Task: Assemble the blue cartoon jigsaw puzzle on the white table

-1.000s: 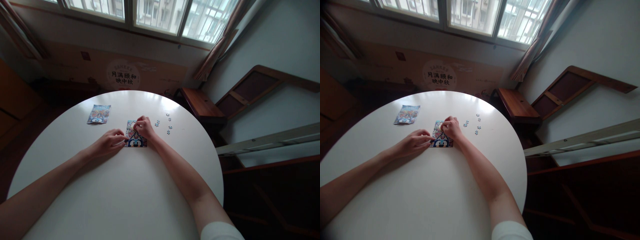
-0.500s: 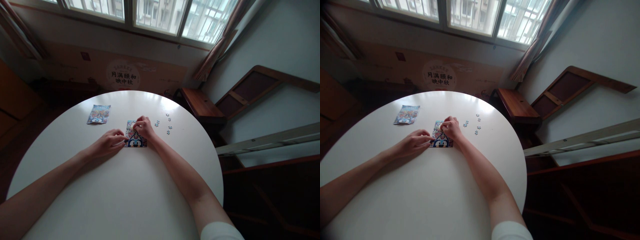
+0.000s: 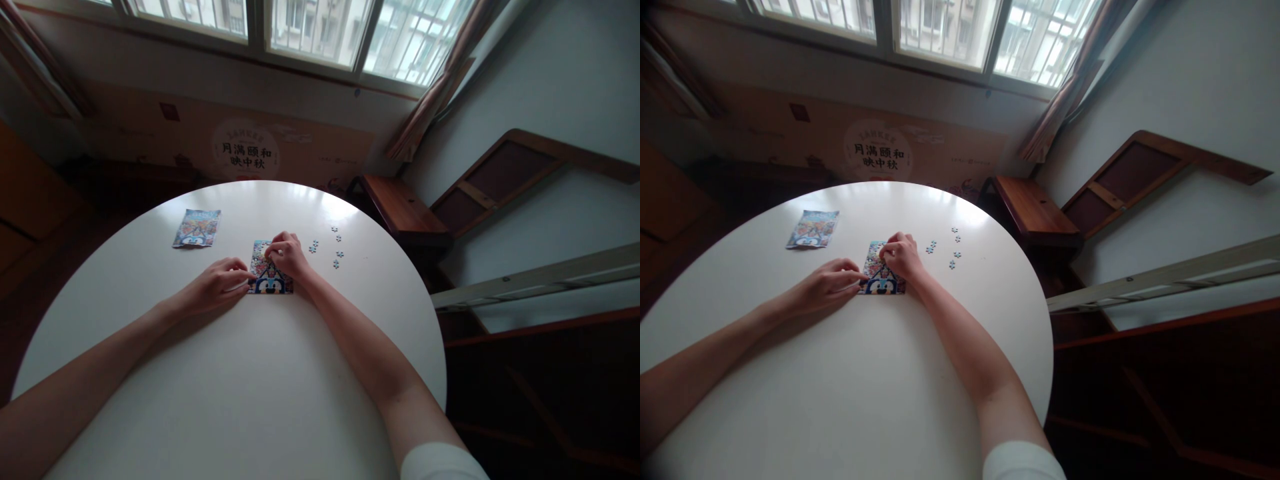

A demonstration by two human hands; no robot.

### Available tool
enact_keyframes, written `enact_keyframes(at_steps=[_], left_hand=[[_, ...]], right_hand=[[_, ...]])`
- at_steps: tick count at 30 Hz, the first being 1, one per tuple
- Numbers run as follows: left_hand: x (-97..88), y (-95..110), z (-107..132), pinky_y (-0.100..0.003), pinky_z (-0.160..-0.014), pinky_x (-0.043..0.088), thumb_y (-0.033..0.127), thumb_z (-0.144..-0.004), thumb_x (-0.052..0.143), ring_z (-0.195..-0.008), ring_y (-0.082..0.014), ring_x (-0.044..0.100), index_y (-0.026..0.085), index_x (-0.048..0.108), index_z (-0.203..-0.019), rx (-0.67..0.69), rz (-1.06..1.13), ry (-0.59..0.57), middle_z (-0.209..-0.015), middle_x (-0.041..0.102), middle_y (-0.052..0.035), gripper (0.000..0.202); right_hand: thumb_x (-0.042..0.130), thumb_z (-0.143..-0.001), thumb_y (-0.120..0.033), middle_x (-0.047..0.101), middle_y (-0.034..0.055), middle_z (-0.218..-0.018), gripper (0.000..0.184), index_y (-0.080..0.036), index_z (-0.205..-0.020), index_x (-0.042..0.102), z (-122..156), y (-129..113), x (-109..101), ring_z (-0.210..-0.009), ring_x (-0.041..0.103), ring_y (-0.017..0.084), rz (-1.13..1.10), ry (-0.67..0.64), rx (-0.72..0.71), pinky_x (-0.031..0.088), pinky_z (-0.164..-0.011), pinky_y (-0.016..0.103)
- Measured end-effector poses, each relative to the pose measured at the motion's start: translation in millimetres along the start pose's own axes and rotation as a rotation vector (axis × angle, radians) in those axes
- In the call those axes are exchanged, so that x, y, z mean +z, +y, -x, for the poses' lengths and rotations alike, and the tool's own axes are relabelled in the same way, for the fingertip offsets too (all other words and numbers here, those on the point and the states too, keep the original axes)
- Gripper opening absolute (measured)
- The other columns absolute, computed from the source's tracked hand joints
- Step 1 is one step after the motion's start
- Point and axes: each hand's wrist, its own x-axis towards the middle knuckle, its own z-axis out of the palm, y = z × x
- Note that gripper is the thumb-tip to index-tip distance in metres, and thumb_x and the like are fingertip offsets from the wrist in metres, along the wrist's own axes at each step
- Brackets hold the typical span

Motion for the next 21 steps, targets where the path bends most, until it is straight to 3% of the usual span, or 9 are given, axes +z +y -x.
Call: enact_keyframes(at_steps=[10, 16, 21], left_hand=[[1.2, -1.7, 0.1, -0.029, -0.082, 0.047, 0.029, -0.091, 0.053, -0.092, -0.0175, 0.058, 0.022, 0.068, -0.112, 0.009, -0.004, 0.007, -0.103, 0.060, -0.0076, 0.026], [-0.3, 0.8, -0.9, -0.029, -0.081, 0.048, 0.029, -0.090, 0.055, -0.090, -0.0174, 0.058, 0.023, 0.069, -0.111, -0.003, 0.020, 0.013, -0.101, 0.061, -0.0077, 0.026], [1.3, -1.5, -0.2, -0.028, -0.081, 0.048, 0.029, -0.090, 0.055, -0.088, -0.0167, 0.058, 0.023, 0.069, -0.111, -0.004, 0.020, 0.020, -0.101, 0.061, -0.0074, 0.026]], right_hand=[[0.057, -0.080, -0.007, 0.059, 0.0039, -0.090, 0.027, -0.024, -0.068, 0.074, -0.6, 3.8, 3.0, -0.093, 0.050, 0.019, -0.057, 0.112, -0.029, 0.039, -0.091, 0.036], [0.050, -0.082, -0.004, 0.058, 0.0039, -0.090, 0.032, -0.023, -0.067, 0.072, -2.7, 4.6, -0.9, -0.094, 0.050, 0.019, -0.094, 0.252, 0.079, 0.040, -0.092, 0.035], [0.051, -0.082, -0.007, 0.058, 0.0045, -0.091, 0.028, -0.021, -0.070, 0.072, -4.6, 5.3, -1.8, -0.097, 0.051, 0.019, -0.071, 0.274, 0.178, 0.039, -0.093, 0.035]])
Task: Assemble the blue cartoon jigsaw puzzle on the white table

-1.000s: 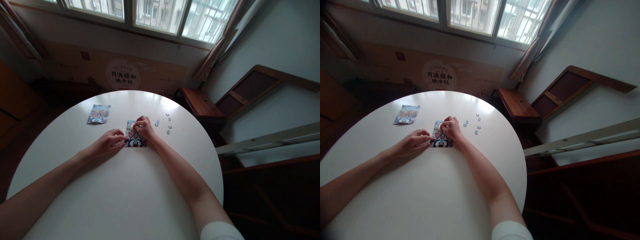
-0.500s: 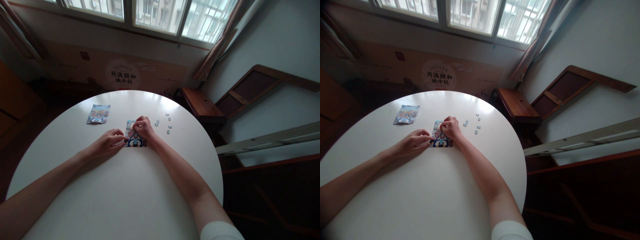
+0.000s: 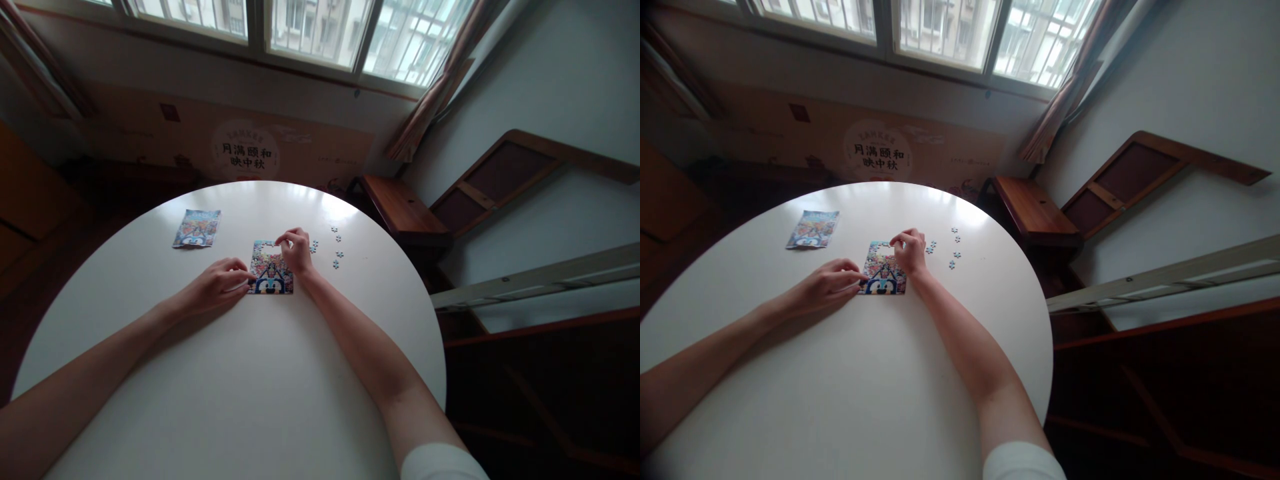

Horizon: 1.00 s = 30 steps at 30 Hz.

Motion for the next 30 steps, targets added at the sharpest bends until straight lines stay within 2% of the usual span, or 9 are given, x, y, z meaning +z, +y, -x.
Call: enact_keyframes(at_steps=[18, 24, 30], left_hand=[[-0.7, 0.7, 0.6, -0.028, -0.081, 0.048, 0.028, -0.091, 0.054, -0.090, -0.0167, 0.058, 0.023, 0.068, -0.112, 0.009, -0.008, -0.013, -0.103, 0.060, -0.0074, 0.026], [-1.0, 1.1, 0.5, -0.028, -0.081, 0.048, 0.028, -0.090, 0.055, -0.090, -0.0169, 0.058, 0.024, 0.068, -0.111, 0.009, -0.009, -0.009, -0.103, 0.060, -0.0075, 0.026], [-3.2, 4.1, -0.8, -0.028, -0.080, 0.048, 0.029, -0.089, 0.055, -0.089, -0.0170, 0.058, 0.023, 0.069, -0.110, -0.003, -0.001, -0.008, -0.101, 0.061, -0.0074, 0.026]], right_hand=[[0.052, -0.080, -0.006, 0.058, 0.0036, -0.085, 0.026, -0.020, -0.070, 0.072, -0.7, -2.4, -1.6, -0.093, 0.053, 0.018, -0.087, 0.046, 0.015, 0.040, -0.092, 0.034], [0.052, -0.080, -0.008, 0.058, 0.0027, -0.084, 0.024, -0.020, -0.076, 0.072, -1.0, -2.0, -1.8, -0.087, 0.054, 0.017, -0.090, 0.017, 0.024, 0.042, -0.089, 0.034], [0.050, -0.082, -0.009, 0.058, 0.0028, -0.086, 0.024, -0.021, -0.080, 0.072, -1.5, -1.4, -1.9, -0.089, 0.055, 0.018, -0.044, -0.029, 0.031, 0.041, -0.090, 0.034]])
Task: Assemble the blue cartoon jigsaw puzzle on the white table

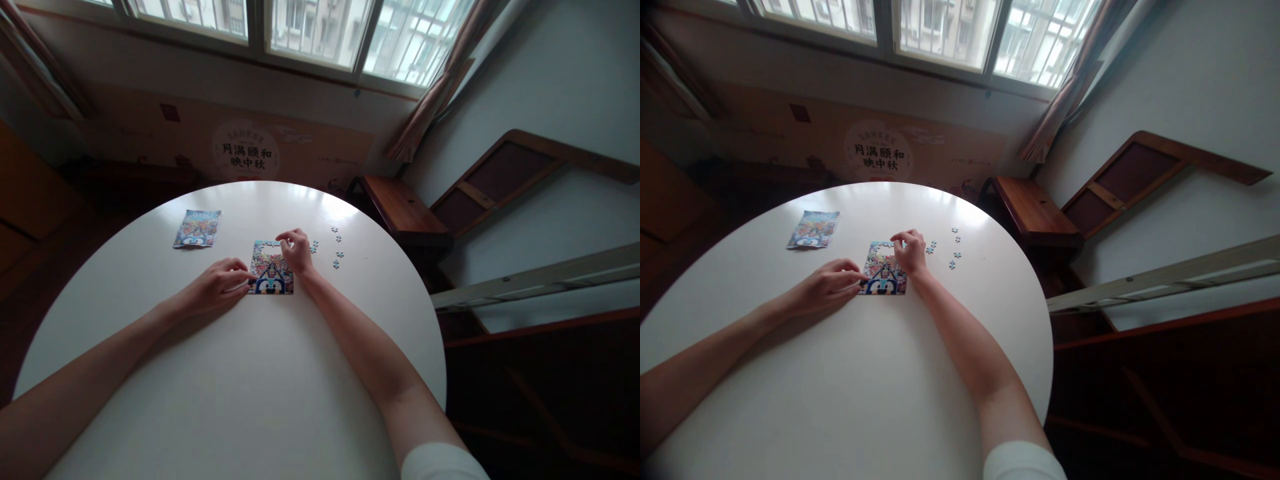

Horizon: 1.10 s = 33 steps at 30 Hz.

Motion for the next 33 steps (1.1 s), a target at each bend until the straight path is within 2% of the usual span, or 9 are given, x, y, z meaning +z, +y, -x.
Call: enact_keyframes(at_steps=[22, 33], left_hand=[[1.5, -2.2, 0.6, -0.028, -0.080, 0.048, 0.028, -0.090, 0.055, -0.088, -0.0167, 0.058, 0.024, 0.069, -0.111, 0.013, -0.009, 0.000, -0.102, 0.061, -0.0075, 0.026], [1.9, -2.7, 0.5, -0.029, -0.081, 0.048, 0.031, -0.090, 0.054, -0.088, -0.0169, 0.059, 0.024, 0.069, -0.111, 0.009, 0.000, 0.007, -0.101, 0.061, -0.0074, 0.027]], right_hand=[[0.052, -0.081, -0.010, 0.057, 0.0023, -0.083, 0.023, -0.021, -0.077, 0.072, 0.3, 0.3, 0.9, -0.085, 0.054, 0.017, 0.016, -0.001, -0.024, 0.042, -0.088, 0.033], [0.052, -0.083, -0.010, 0.059, 0.0033, -0.085, 0.023, -0.021, -0.077, 0.071, 3.7, -2.7, 0.0, -0.091, 0.054, 0.019, 0.046, -0.013, -0.054, 0.041, -0.088, 0.034]])
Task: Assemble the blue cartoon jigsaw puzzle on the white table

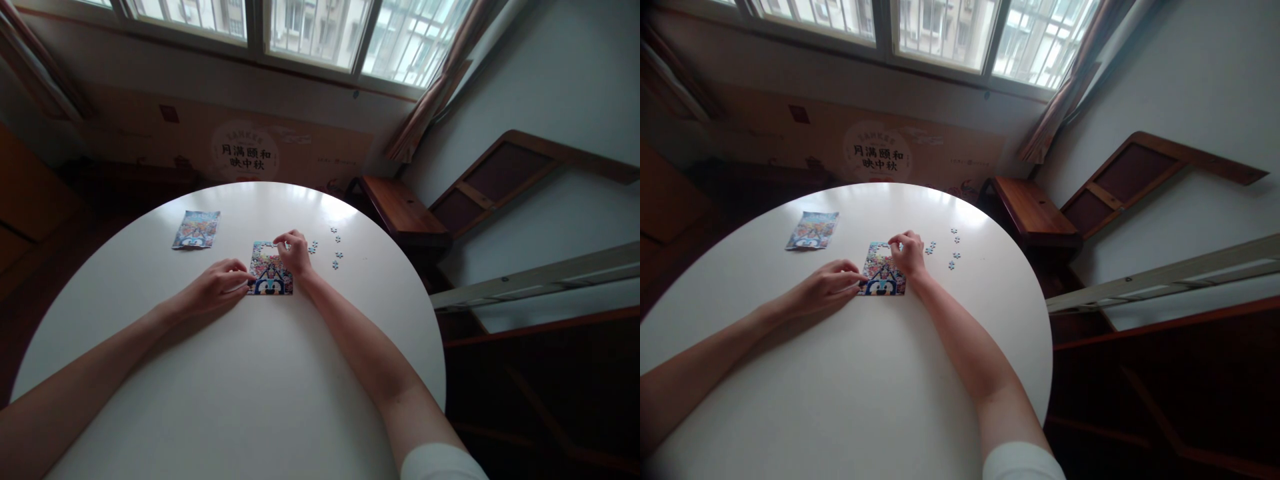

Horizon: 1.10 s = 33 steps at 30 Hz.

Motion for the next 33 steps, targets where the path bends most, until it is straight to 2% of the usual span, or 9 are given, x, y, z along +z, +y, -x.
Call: enact_keyframes(at_steps=[15, 21, 24, 26, 28, 31, 33], left_hand=[[1.4, -0.5, -0.1, -0.030, -0.082, 0.047, 0.030, -0.090, 0.052, -0.089, -0.0177, 0.058, 0.022, 0.069, -0.108, 0.026, -0.058, 0.008, -0.101, 0.062, -0.0077, 0.025], [1.3, 1.5, 0.5, -0.031, -0.082, 0.046, 0.029, -0.089, 0.054, -0.088, -0.0173, 0.058, 0.020, 0.057, -0.113, -0.031, -0.034, 0.017, -0.099, 0.061, -0.0057, 0.026], [1.7, 1.6, 1.6, -0.028, -0.077, 0.047, 0.025, -0.088, 0.055, -0.082, -0.0141, 0.057, 0.020, 0.056, -0.114, -0.013, 0.023, 0.058, -0.106, 0.058, -0.0070, 0.026], [1.0, 1.3, 2.1, -0.027, -0.073, 0.046, 0.024, -0.088, 0.055, -0.078, -0.0126, 0.057, 0.020, 0.060, -0.106, 0.004, 0.039, 0.078, -0.105, 0.058, -0.0072, 0.019], [-1.3, 2.0, 2.0, -0.026, -0.070, 0.044, 0.023, -0.088, 0.054, -0.073, -0.0125, 0.055, 0.018, 0.061, -0.086, 0.029, 0.011, 0.083, -0.091, 0.059, -0.0051, 0.009], [-7.0, 11.3, -0.2, -0.028, -0.066, 0.040, 0.021, -0.089, 0.049, -0.059, -0.0120, 0.045, 0.019, 0.046, -0.058, 0.097, -0.083, 0.057, -0.061, 0.048, 0.0005, 0.031], [-10.3, 27.7, -3.3, -0.030, -0.065, 0.039, 0.018, -0.090, 0.045, -0.053, -0.0120, 0.040, 0.020, 0.039, -0.053, 0.160, -0.126, 0.028, -0.053, 0.043, 0.0019, 0.037]], right_hand=[[0.054, -0.082, -0.010, 0.059, 0.0038, -0.086, 0.022, -0.022, -0.076, 0.072, 1.7, 0.6, 1.4, -0.092, 0.052, 0.020, 0.053, -0.036, -0.053, 0.039, -0.089, 0.036], [0.053, -0.083, -0.011, 0.060, 0.0039, -0.088, 0.022, -0.023, -0.077, 0.071, 2.8, 1.0, 1.9, -0.092, 0.052, 0.020, 0.074, -0.023, -0.111, 0.038, -0.087, 0.037], [0.052, -0.083, -0.011, 0.061, 0.0041, -0.088, 0.022, -0.022, -0.079, 0.071, -3.7, -1.1, -10.7, -0.089, 0.054, 0.020, 0.096, -0.013, -0.142, 0.037, -0.085, 0.037], [0.051, -0.084, -0.013, 0.063, 0.0038, -0.088, 0.022, -0.021, -0.082, 0.070, -10.1, -2.2, -25.3, -0.085, 0.055, 0.018, 0.123, -0.013, -0.159, 0.035, -0.085, 0.037], [0.051, -0.085, -0.017, 0.064, 0.0029, -0.085, 0.020, -0.021, -0.085, 0.070, -15.2, -1.1, -42.2, -0.080, 0.055, 0.018, 0.181, -0.050, -0.182, 0.033, -0.085, 0.037], [0.051, -0.087, -0.020, 0.065, 0.0039, -0.083, 0.020, -0.020, -0.086, 0.071, -15.4, 8.0, -66.3, -0.081, 0.055, 0.019, 0.293, -0.099, -0.229, 0.031, -0.084, 0.037], [0.051, -0.087, -0.021, 0.065, 0.0052, -0.083, 0.020, -0.019, -0.085, 0.071, -9.8, 19.5, -79.2, -0.082, 0.054, 0.020, 0.360, -0.074, -0.237, 0.030, -0.083, 0.037]])
